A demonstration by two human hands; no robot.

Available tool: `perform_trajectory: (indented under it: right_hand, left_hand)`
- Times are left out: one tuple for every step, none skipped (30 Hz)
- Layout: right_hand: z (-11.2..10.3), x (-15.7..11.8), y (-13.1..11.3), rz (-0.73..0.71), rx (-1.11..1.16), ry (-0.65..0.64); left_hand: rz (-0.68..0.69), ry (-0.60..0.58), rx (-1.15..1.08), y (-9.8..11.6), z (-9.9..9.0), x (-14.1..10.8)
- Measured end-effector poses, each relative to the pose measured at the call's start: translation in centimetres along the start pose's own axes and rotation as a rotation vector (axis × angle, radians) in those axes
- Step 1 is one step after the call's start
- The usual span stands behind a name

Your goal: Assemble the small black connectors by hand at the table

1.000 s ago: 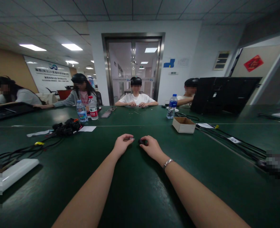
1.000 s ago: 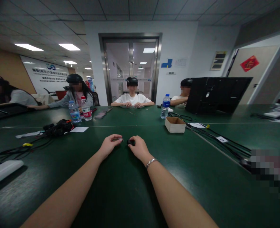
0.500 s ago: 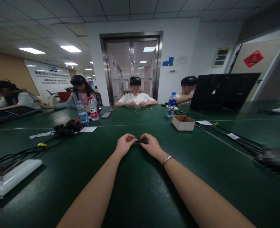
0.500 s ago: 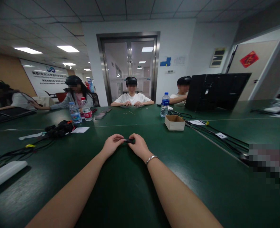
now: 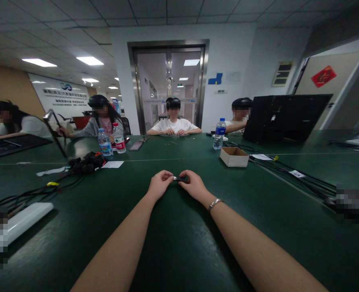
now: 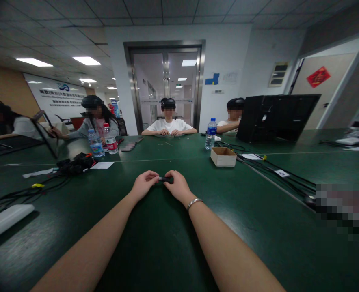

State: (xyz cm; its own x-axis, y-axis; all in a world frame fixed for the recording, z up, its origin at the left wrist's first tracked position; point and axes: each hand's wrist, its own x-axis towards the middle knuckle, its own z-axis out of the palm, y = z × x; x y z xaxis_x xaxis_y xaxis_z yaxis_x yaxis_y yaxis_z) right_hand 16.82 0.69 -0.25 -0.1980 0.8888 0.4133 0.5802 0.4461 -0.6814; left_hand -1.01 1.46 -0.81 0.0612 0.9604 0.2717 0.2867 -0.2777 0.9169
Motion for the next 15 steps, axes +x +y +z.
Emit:
perform_trajectory:
  right_hand:
    - [0.01, 0.01, 0.03, -0.003, 0.001, -0.002]
    - [0.02, 0.02, 0.05, -0.006, 0.002, -0.001]
    - [0.03, 0.04, 0.06, -0.007, 0.002, 0.0]
    - [0.05, 0.06, 0.07, -0.008, 0.0, 0.004]
    - [0.07, 0.08, 0.08, -0.01, -0.002, 0.007]
    - [0.08, 0.09, 0.09, -0.012, -0.004, 0.01]
    - [0.1, 0.09, 0.1, -0.016, -0.003, 0.013]
    - [0.11, 0.09, 0.11, -0.019, -0.001, 0.017]
    - [0.11, 0.09, 0.12, -0.022, 0.003, 0.019]
    - [0.11, 0.07, 0.14, -0.024, 0.008, 0.02]
    - [0.11, 0.06, 0.16, -0.025, 0.013, 0.021]
    - [0.11, 0.04, 0.17, -0.026, 0.016, 0.022]
    - [0.1, 0.03, 0.18, -0.027, 0.018, 0.022]
    - [0.09, 0.02, 0.17, -0.029, 0.018, 0.023]
    - [0.08, 0.01, 0.16, -0.032, 0.018, 0.026]
  left_hand:
    - [0.001, -0.001, -0.004, -0.02, 0.01, 0.01]
    - [0.002, -0.002, -0.008, -0.06, 0.02, 0.03]
    - [0.002, -0.001, -0.009, -0.11, 0.04, 0.06]
    - [0.002, 0.0, -0.01, -0.16, 0.06, 0.09]
    - [0.001, -0.001, -0.011, -0.22, 0.08, 0.12]
    - [0.002, -0.001, -0.016, -0.26, 0.1, 0.15]
    - [0.004, -0.001, -0.021, -0.29, 0.13, 0.16]
    - [0.008, 0.001, -0.028, -0.3, 0.15, 0.16]
    - [0.01, 0.002, -0.032, -0.28, 0.16, 0.16]
    - [0.009, 0.001, -0.034, -0.24, 0.16, 0.14]
    - [0.005, 0.0, -0.033, -0.2, 0.15, 0.11]
    - [0.0, -0.001, -0.03, -0.15, 0.14, 0.09]
    - [-0.003, -0.004, -0.028, -0.12, 0.13, 0.08]
    - [-0.006, -0.006, -0.028, -0.1, 0.11, 0.08]
    - [-0.009, -0.007, -0.03, -0.1, 0.1, 0.08]
